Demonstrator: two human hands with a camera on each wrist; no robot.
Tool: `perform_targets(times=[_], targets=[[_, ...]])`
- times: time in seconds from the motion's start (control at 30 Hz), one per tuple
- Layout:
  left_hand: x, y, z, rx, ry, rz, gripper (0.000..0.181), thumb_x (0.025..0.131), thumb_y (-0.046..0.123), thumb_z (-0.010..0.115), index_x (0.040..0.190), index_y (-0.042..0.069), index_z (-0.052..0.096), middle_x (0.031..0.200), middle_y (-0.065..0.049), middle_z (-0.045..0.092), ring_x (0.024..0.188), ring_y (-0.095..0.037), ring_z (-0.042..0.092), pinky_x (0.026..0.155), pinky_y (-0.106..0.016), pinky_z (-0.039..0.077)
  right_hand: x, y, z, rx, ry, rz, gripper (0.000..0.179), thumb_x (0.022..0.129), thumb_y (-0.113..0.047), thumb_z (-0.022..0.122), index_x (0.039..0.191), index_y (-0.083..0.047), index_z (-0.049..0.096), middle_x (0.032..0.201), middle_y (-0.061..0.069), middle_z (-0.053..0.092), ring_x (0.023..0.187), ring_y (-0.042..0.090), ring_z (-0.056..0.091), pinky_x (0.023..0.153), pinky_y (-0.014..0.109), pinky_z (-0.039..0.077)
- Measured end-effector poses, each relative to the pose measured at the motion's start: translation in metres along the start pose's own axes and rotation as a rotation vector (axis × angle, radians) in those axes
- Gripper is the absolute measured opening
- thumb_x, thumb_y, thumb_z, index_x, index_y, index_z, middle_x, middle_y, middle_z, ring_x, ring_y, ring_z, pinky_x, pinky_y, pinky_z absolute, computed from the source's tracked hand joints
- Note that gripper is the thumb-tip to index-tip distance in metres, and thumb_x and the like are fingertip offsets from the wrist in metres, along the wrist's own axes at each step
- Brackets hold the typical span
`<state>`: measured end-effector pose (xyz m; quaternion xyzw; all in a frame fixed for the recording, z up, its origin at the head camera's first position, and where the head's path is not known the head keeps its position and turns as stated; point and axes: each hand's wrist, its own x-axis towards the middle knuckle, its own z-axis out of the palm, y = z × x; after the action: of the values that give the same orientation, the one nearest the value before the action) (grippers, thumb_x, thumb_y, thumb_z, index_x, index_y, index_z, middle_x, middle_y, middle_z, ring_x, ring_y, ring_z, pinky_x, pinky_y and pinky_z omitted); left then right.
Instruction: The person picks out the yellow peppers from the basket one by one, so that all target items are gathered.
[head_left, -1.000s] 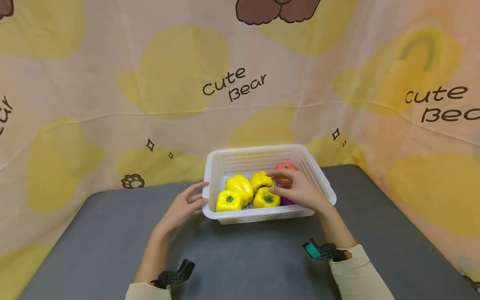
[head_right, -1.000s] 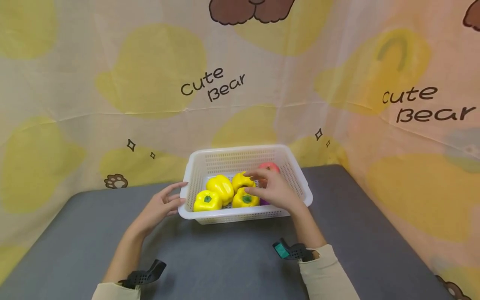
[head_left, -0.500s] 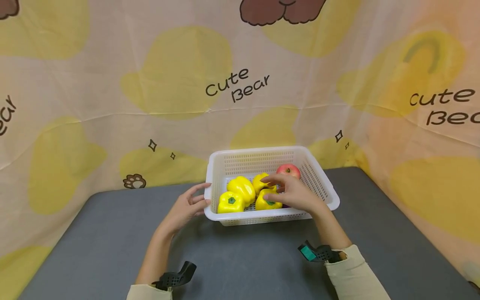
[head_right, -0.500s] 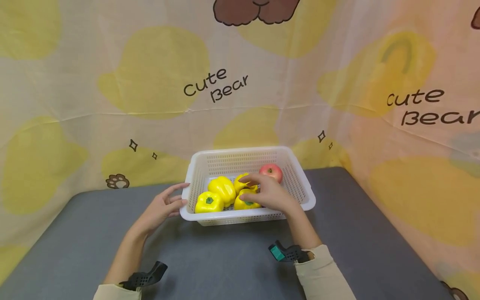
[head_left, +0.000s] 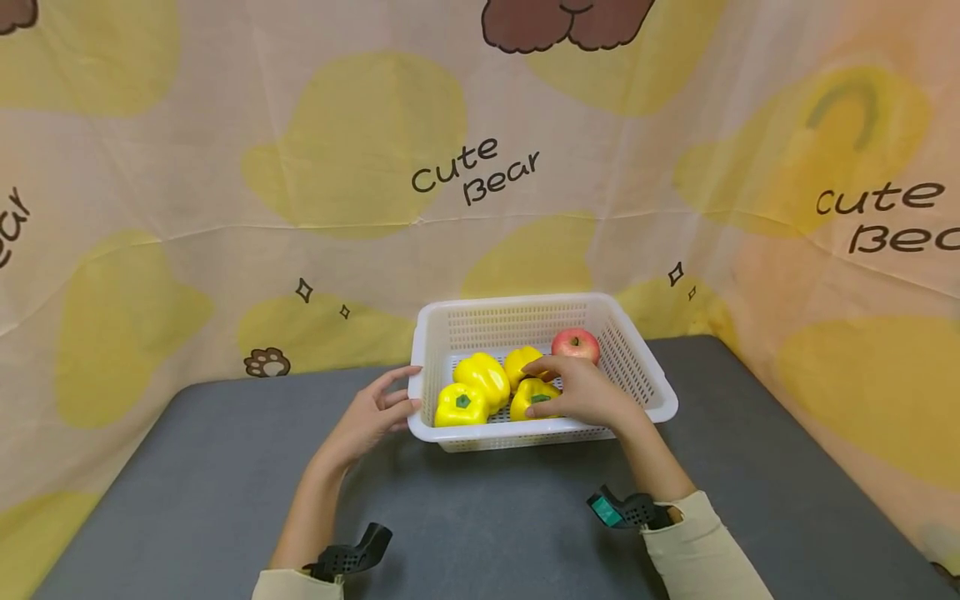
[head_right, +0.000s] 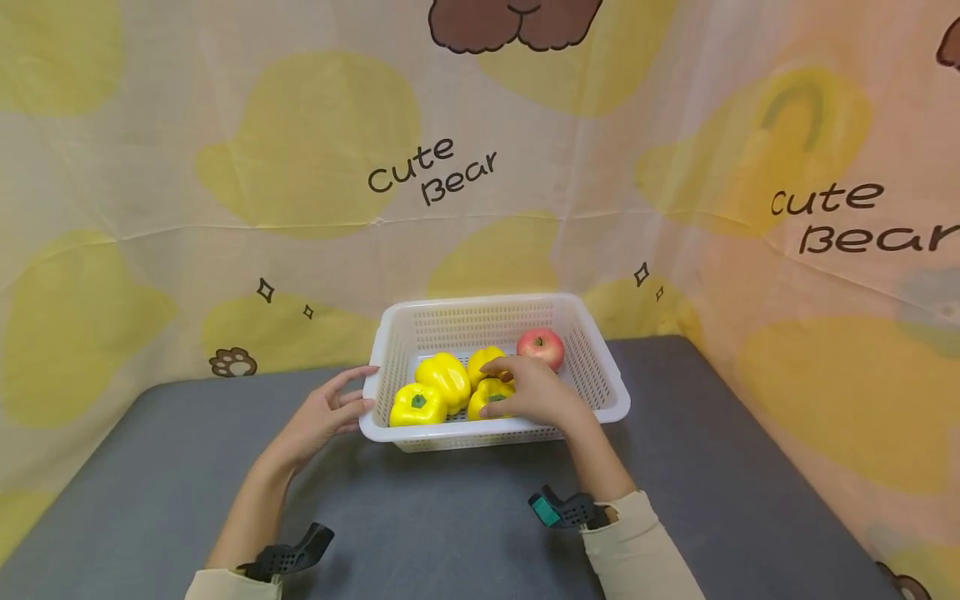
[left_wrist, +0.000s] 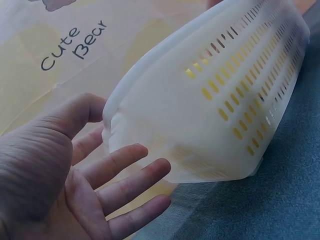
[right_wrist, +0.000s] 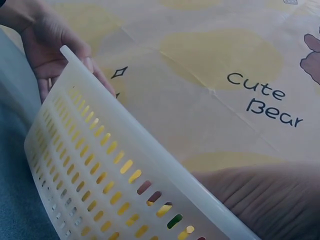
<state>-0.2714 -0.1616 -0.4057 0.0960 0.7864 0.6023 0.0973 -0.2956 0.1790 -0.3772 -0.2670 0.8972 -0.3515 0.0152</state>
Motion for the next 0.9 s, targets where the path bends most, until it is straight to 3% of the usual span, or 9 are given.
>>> perform_targets(times=[0.17, 0.47, 0.9], targets=[[-0.0007, 0.0003, 0.0003, -0.002, -0.002, -0.003, 0.061, 0.097, 0.021, 0.067, 0.152, 0.014, 0.041, 0.143, -0.021, 0.059, 0.111, -0.023, 0.071, 0.094, -0.04, 0.058, 0.0015, -0.0019, 0.002, -0.016, 0.001, 0.031, 0.057, 0.076, -0.028, 0.087, 0.126, -0.008, 0.068, 0.124, 0.006, 0.071, 0.11, 0.028, 0.063, 0.099, 0.051, 0.052], [-0.0004, 0.0011, 0.0001, -0.011, -0.008, -0.008, 0.061, 0.097, 0.02, 0.067, 0.152, 0.015, 0.041, 0.144, -0.02, 0.059, 0.11, -0.023, 0.07, 0.092, -0.037, 0.058, 0.0035, -0.0033, 0.0024, -0.128, 0.019, 0.108, 0.049, 0.085, -0.027, 0.077, 0.127, -0.005, 0.066, 0.122, 0.011, 0.071, 0.101, 0.023, 0.063, 0.096, 0.049, 0.053], [-0.0004, 0.0013, -0.0005, 0.0, -0.005, -0.009, 0.061, 0.097, 0.022, 0.067, 0.152, 0.015, 0.04, 0.145, -0.02, 0.058, 0.11, -0.023, 0.071, 0.093, -0.037, 0.058, 0.007, -0.0065, 0.0051, -0.16, -0.025, 0.12, 0.068, 0.079, -0.042, 0.084, 0.134, -0.007, 0.063, 0.131, 0.01, 0.069, 0.113, 0.024, 0.063, 0.105, 0.05, 0.049]])
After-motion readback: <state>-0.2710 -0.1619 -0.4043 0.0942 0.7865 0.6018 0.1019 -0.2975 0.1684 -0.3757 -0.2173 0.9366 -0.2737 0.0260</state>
